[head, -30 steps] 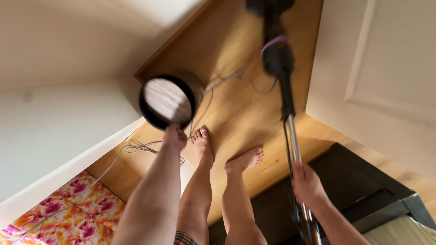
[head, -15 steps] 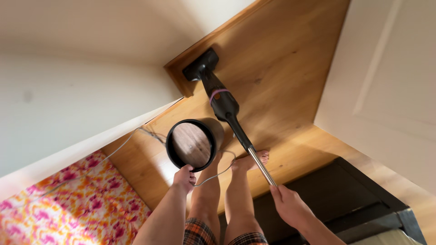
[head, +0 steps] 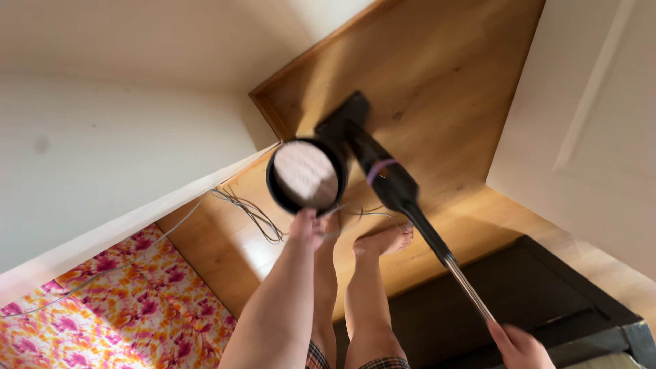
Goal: The person vacuums the floor of a room by moving a cordless stick vacuum back and forth across different sections of the wooden floor, including near a bed and furniture. The person also handles the power cord and wraps it around the vacuum unit at the conclusion of the cleaning.
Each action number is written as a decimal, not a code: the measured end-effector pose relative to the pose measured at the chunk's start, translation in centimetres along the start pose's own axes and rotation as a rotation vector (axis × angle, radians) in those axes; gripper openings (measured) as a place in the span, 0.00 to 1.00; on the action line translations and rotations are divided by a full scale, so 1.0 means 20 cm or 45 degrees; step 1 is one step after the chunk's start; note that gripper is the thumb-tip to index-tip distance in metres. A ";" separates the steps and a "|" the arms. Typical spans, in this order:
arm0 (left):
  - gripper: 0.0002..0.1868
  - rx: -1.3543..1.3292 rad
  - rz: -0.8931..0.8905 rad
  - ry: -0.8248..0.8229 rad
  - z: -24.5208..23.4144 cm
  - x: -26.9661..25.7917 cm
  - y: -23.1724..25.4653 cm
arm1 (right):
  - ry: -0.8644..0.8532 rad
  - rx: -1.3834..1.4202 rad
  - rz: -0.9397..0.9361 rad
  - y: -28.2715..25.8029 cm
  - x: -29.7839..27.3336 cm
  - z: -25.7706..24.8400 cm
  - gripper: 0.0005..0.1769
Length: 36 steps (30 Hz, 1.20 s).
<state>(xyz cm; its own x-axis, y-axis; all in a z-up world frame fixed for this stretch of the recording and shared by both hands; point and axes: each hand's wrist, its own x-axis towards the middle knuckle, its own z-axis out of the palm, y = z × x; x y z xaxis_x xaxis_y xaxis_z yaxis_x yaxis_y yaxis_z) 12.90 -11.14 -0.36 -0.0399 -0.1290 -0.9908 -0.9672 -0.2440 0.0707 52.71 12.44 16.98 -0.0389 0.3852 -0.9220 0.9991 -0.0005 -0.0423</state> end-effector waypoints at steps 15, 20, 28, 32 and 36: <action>0.02 -0.118 0.041 -0.244 0.59 0.55 0.62 | -0.033 0.383 0.399 0.22 0.12 0.42 0.21; 0.13 -0.042 0.141 -0.092 0.60 0.48 0.75 | -0.074 0.457 0.418 0.24 0.09 0.48 0.21; 0.14 0.200 0.211 0.121 0.62 0.09 0.61 | -0.167 0.773 0.307 -0.01 0.09 0.45 0.21; 0.17 0.611 0.258 0.159 0.56 -0.08 0.54 | -0.388 1.176 0.213 -0.16 -0.24 0.30 0.22; 0.16 1.139 0.337 0.128 0.50 -0.24 0.46 | -0.553 0.947 0.204 -0.35 -0.39 0.11 0.17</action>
<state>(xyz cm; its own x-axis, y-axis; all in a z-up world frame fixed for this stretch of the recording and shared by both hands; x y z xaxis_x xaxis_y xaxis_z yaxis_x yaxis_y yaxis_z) 1.70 -3.20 3.90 -0.3047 -0.1674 -0.9376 -0.7652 0.6292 0.1363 46.04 7.46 23.66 -0.0533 -0.0563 -0.9970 0.7290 -0.6845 -0.0004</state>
